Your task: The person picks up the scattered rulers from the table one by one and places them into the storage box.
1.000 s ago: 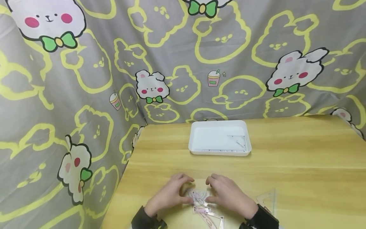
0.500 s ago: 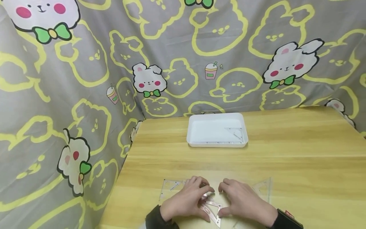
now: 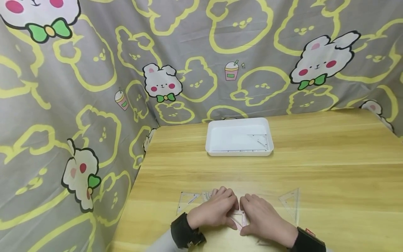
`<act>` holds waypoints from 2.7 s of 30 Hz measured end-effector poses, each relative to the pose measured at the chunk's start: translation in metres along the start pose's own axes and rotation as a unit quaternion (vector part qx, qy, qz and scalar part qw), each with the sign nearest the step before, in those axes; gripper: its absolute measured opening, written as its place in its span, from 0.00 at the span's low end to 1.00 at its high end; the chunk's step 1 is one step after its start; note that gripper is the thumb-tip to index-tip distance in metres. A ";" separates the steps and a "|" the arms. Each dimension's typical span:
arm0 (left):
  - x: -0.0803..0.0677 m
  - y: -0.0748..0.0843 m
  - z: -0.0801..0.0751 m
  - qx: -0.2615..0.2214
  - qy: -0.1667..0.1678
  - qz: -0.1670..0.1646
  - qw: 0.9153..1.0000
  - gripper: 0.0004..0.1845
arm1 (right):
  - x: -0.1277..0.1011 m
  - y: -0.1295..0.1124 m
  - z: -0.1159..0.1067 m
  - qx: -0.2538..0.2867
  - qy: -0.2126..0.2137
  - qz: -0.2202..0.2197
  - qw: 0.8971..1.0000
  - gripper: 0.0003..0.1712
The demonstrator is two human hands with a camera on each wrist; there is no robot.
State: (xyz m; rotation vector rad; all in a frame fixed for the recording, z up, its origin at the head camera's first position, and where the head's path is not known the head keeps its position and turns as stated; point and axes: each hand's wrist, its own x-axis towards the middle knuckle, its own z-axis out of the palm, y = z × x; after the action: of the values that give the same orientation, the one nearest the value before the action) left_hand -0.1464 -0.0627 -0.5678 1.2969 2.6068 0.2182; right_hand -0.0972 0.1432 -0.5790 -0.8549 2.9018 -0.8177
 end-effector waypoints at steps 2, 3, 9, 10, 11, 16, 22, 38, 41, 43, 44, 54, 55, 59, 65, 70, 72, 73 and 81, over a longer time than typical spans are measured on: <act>0.004 -0.002 -0.003 -0.020 -0.003 0.003 1.000 0.25 | 0.002 0.005 -0.002 0.055 -0.020 0.015 0.998 0.34; 0.007 -0.004 -0.004 -0.033 -0.003 0.006 0.999 0.24 | 0.004 0.007 -0.004 0.089 -0.028 0.022 0.995 0.32; 0.022 -0.020 -0.015 -0.125 -0.009 0.032 0.992 0.13 | 0.016 0.027 -0.023 0.244 -0.062 0.036 0.967 0.18; 0.025 -0.022 -0.017 -0.140 -0.009 0.037 0.989 0.11 | 0.018 0.029 -0.027 0.255 -0.064 0.041 0.964 0.16; 0.027 -0.025 -0.018 -0.154 -0.008 0.042 0.987 0.09 | 0.019 0.032 -0.030 0.264 -0.065 0.044 0.961 0.15; 0.037 -0.033 -0.021 -0.224 0.000 0.052 0.973 0.04 | 0.028 0.043 -0.046 0.284 -0.055 0.041 0.956 0.07; 0.052 -0.040 -0.030 -0.306 0.025 0.032 0.951 0.04 | 0.045 0.054 -0.068 0.236 -0.009 0.028 0.971 0.03; 0.098 -0.073 -0.068 -0.412 0.096 -0.007 0.906 0.09 | 0.095 0.067 -0.100 0.268 0.066 0.125 0.953 0.09; 0.103 -0.084 -0.072 -0.419 0.119 -0.010 0.900 0.07 | 0.104 0.070 -0.100 0.263 0.080 0.130 0.952 0.09; 0.103 -0.091 -0.074 -0.423 0.137 -0.014 0.896 0.06 | 0.109 0.071 -0.098 0.269 0.089 0.130 0.950 0.09; 0.103 -0.095 -0.074 -0.429 0.145 -0.020 0.892 0.05 | 0.112 0.072 -0.097 0.273 0.094 0.130 0.948 0.09; 0.105 -0.118 -0.077 -0.466 0.256 -0.093 0.842 0.03 | 0.140 0.075 -0.087 0.268 0.141 0.148 0.941 0.17; 0.107 -0.120 -0.078 -0.475 0.268 -0.096 0.833 0.03 | 0.143 0.074 -0.087 0.271 0.140 0.152 0.940 0.17; 0.114 -0.129 -0.082 -0.490 0.288 -0.100 0.817 0.06 | 0.159 0.078 -0.084 0.261 0.151 0.159 0.940 0.14; 0.119 -0.149 -0.096 -0.372 0.278 -0.085 0.881 0.17 | 0.183 0.084 -0.083 0.245 0.189 0.157 0.938 0.12; 0.122 -0.166 -0.103 -0.295 0.274 -0.083 0.911 0.25 | 0.200 0.085 -0.078 0.272 0.213 0.167 0.924 0.14; 0.125 -0.170 -0.101 -0.284 0.271 -0.085 0.916 0.27 | 0.206 0.087 -0.074 0.278 0.224 0.174 0.918 0.14; 0.127 -0.173 -0.099 -0.280 0.271 -0.086 0.917 0.27 | 0.209 0.089 -0.071 0.288 0.229 0.179 0.913 0.14; 0.139 -0.187 -0.082 -0.229 0.281 -0.131 0.923 0.11 | 0.224 0.096 -0.050 0.361 0.227 0.210 0.880 0.18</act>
State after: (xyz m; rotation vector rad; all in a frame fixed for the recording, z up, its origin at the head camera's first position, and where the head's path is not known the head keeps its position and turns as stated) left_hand -0.3928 -0.0665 -0.5498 0.7866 2.8648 1.2274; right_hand -0.3439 0.1223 -0.5522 0.0506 2.5334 -2.0340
